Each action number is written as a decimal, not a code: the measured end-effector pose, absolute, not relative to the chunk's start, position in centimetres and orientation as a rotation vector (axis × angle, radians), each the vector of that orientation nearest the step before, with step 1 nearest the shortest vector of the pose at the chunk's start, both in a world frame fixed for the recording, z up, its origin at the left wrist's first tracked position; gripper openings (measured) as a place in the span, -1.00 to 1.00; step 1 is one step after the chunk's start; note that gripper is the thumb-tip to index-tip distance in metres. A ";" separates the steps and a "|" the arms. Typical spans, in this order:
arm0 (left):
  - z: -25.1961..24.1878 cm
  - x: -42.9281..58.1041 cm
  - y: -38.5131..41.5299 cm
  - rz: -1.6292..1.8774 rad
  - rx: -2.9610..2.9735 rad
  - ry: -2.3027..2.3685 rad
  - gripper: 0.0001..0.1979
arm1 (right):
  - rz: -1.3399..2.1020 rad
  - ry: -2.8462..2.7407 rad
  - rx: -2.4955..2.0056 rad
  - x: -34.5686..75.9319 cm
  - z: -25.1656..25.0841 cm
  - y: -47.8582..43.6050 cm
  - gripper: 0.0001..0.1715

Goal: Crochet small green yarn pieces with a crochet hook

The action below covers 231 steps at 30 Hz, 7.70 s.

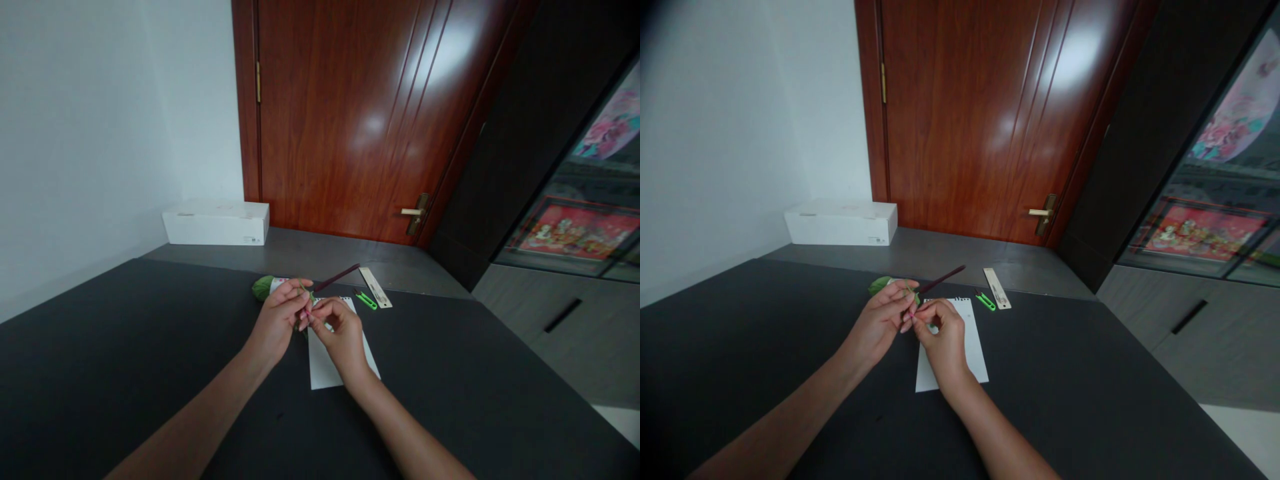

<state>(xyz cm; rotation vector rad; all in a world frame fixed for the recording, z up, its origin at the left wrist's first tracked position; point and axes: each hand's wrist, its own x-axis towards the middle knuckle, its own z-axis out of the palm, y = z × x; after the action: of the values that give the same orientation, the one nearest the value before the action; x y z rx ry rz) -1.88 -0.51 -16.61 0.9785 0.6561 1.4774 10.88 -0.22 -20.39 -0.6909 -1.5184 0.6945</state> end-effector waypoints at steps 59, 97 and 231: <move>-16.5 -2.4 -0.4 1.392 0.992 0.566 -0.73 | 0.403 -1.643 -1.632 17.6 -23.3 6.1 -0.88; -16.5 -2.3 -0.7 1.157 1.004 0.470 -0.74 | 1.222 -1.329 -0.593 13.5 -18.8 0.9 -0.77; -14.7 -8.5 2.4 1.529 0.725 0.411 -0.75 | 1.521 -1.384 -0.746 12.6 -20.6 1.4 -0.48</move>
<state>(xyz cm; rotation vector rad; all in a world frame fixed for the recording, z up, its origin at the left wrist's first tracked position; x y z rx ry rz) -8.46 2.39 -14.72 0.7253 0.4109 1.5289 12.58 1.37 -20.61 -0.7457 -1.3837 1.5213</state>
